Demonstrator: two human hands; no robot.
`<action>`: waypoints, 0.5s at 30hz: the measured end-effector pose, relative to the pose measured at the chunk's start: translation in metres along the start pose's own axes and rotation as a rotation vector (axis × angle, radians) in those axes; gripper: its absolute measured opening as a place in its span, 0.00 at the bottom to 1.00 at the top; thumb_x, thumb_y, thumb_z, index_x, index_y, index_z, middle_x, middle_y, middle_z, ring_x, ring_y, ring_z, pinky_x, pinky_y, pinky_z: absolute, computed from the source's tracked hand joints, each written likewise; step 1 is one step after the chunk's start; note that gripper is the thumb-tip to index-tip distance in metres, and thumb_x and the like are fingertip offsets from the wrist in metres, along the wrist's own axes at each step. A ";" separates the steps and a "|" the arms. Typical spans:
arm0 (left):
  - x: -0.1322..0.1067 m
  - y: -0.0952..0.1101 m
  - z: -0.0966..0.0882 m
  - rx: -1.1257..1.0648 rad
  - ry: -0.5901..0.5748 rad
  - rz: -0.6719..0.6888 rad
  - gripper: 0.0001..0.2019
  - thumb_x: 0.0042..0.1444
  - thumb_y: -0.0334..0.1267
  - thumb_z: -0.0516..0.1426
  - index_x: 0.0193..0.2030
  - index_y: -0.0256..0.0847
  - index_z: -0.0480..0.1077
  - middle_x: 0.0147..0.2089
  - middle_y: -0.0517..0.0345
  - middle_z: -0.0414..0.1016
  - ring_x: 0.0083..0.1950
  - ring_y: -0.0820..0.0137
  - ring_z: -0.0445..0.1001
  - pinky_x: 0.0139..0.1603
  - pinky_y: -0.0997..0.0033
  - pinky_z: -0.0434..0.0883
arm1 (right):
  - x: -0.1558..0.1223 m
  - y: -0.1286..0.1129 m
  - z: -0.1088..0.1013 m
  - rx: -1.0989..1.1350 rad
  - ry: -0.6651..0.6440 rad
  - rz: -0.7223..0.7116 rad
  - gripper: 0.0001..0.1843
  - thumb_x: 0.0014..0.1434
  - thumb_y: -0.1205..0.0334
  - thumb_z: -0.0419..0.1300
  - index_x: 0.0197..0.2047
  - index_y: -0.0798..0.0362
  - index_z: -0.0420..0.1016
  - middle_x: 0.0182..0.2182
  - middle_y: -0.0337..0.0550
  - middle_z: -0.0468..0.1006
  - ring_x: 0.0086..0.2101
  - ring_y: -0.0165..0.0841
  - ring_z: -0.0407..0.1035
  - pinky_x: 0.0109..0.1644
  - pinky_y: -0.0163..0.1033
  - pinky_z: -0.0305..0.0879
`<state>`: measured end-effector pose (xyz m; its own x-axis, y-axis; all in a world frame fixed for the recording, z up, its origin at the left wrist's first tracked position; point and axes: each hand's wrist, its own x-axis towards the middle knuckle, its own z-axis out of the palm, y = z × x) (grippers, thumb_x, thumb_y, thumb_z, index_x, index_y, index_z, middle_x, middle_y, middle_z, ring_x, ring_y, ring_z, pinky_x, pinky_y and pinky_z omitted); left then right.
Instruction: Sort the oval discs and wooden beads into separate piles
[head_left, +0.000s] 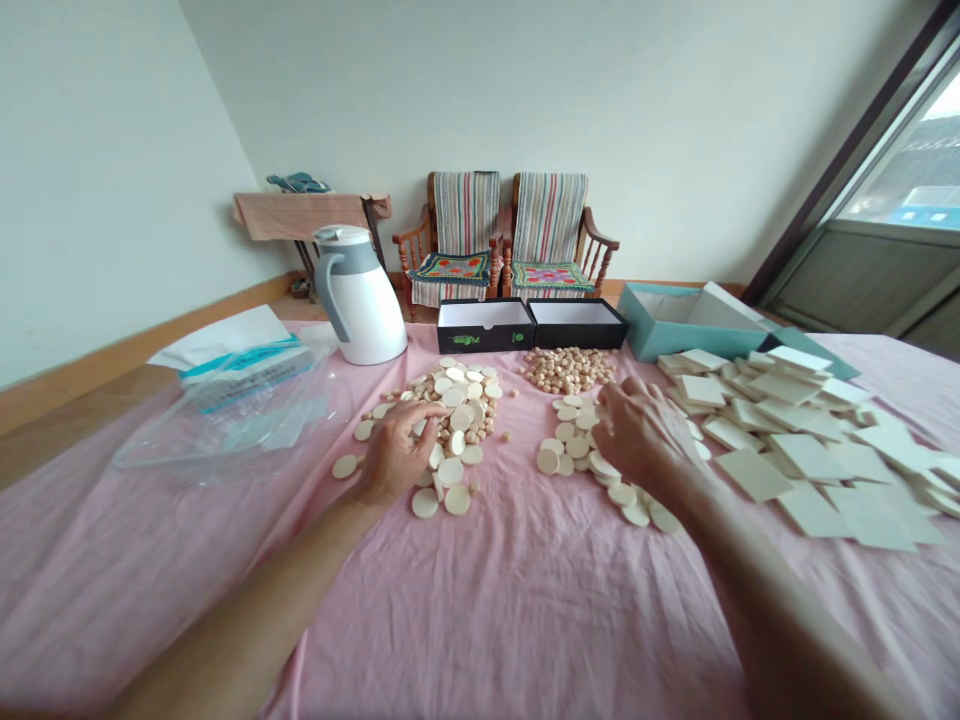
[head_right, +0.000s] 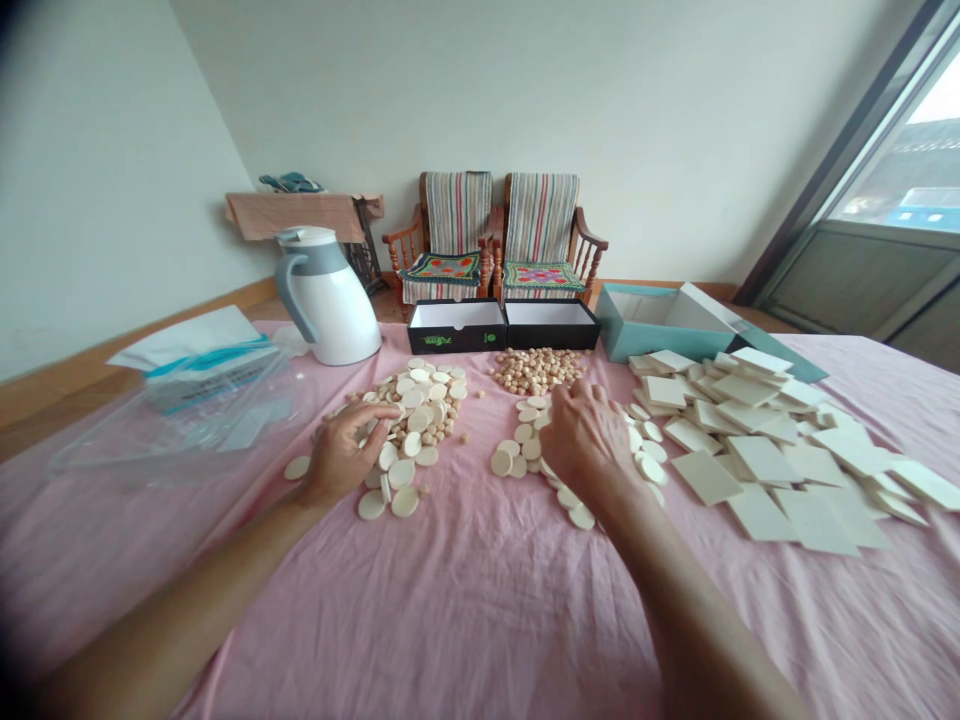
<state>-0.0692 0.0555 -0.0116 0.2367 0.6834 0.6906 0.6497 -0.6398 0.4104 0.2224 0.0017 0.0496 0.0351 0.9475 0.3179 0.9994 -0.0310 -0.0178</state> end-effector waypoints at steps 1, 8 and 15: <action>0.000 0.000 0.000 -0.001 0.001 -0.002 0.10 0.56 0.31 0.52 0.39 0.39 0.74 0.40 0.55 0.79 0.45 0.67 0.75 0.51 0.66 0.70 | 0.003 0.006 0.000 -0.048 0.019 0.033 0.09 0.52 0.66 0.55 0.38 0.56 0.71 0.38 0.55 0.70 0.40 0.44 0.64 0.40 0.45 0.58; -0.001 0.000 0.001 -0.004 0.002 -0.005 0.09 0.57 0.31 0.52 0.38 0.40 0.74 0.40 0.56 0.79 0.45 0.67 0.75 0.51 0.67 0.70 | -0.009 -0.034 0.020 0.442 0.129 -0.303 0.13 0.56 0.72 0.51 0.43 0.54 0.71 0.40 0.49 0.72 0.41 0.37 0.65 0.44 0.41 0.62; -0.001 0.003 0.000 0.005 0.000 0.015 0.10 0.57 0.30 0.52 0.39 0.39 0.74 0.40 0.55 0.79 0.45 0.67 0.75 0.51 0.67 0.69 | -0.026 -0.095 0.054 0.503 -0.148 -0.630 0.19 0.57 0.78 0.49 0.49 0.54 0.70 0.43 0.49 0.73 0.45 0.37 0.63 0.48 0.42 0.61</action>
<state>-0.0678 0.0530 -0.0111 0.2467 0.6735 0.6968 0.6496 -0.6485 0.3969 0.1263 -0.0031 -0.0081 -0.5682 0.7730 0.2821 0.7076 0.6340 -0.3120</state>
